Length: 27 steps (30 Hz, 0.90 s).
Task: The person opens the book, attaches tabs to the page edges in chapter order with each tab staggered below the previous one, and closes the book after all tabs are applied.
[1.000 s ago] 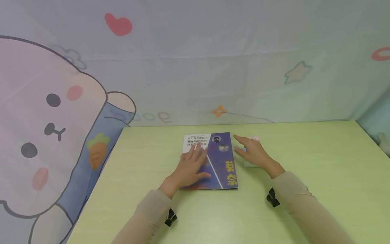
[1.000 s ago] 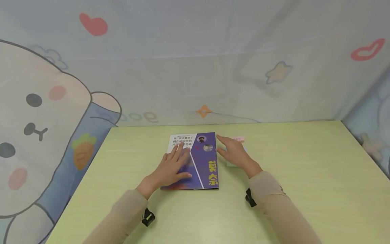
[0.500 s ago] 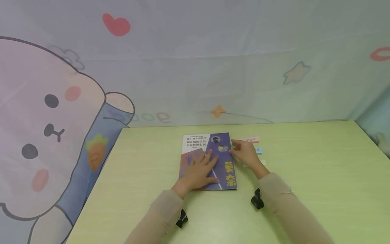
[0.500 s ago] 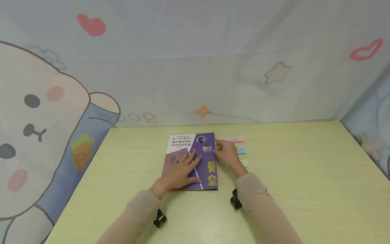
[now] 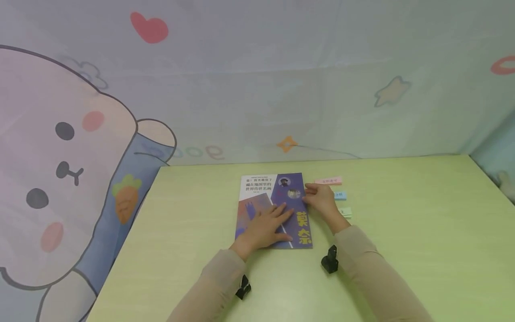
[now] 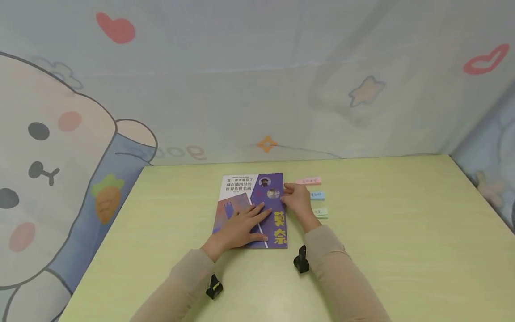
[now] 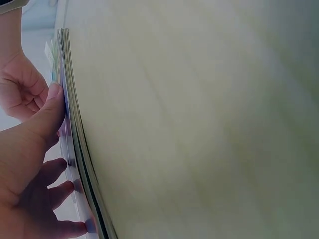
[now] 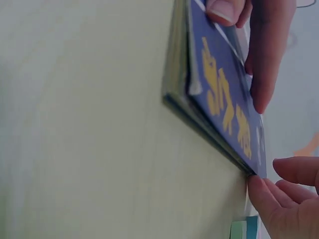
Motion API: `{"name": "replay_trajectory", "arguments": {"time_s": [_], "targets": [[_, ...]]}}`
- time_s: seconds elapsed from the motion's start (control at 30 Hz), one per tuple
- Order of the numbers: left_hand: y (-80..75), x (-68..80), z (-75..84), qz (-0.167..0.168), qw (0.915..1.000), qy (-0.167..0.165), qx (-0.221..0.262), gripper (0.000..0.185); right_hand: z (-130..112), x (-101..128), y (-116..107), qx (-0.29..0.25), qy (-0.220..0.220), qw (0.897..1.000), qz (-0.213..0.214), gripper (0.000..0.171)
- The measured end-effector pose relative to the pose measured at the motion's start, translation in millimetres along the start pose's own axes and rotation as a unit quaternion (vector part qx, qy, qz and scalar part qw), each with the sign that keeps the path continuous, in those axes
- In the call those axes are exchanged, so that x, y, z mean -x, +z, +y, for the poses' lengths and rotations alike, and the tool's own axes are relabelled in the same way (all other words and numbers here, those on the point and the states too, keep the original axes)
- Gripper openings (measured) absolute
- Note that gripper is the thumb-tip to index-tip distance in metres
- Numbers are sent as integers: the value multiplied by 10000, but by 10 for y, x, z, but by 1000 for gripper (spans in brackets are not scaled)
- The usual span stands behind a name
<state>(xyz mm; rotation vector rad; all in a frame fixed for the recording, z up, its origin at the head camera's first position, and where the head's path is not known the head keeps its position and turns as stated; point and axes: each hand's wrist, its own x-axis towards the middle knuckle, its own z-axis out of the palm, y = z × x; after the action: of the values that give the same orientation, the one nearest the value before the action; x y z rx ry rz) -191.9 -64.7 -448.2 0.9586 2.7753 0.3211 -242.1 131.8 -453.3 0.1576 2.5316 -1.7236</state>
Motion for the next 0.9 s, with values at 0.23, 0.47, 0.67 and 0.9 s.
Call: {"name": "replay_trajectory", "arguments": {"time_s": [0.23,0.47,0.67,0.9], "targets": [[12,-11,-14,-55,10000,-44,34,72,-74,-13,-2,-1026,824,9913,-35,50],[-15,-2,-3,-92,9998,-92,141,72,-132,-50,-40,-1090,1422,9833,-315,47],[-17,4,-1,-91,9999,-69,125,72,-176,-44,-27,-721,1542,9841,-505,43],[11,-11,-18,-29,9999,-26,153,71,-168,-65,-48,-898,1689,9807,-395,43]]}}
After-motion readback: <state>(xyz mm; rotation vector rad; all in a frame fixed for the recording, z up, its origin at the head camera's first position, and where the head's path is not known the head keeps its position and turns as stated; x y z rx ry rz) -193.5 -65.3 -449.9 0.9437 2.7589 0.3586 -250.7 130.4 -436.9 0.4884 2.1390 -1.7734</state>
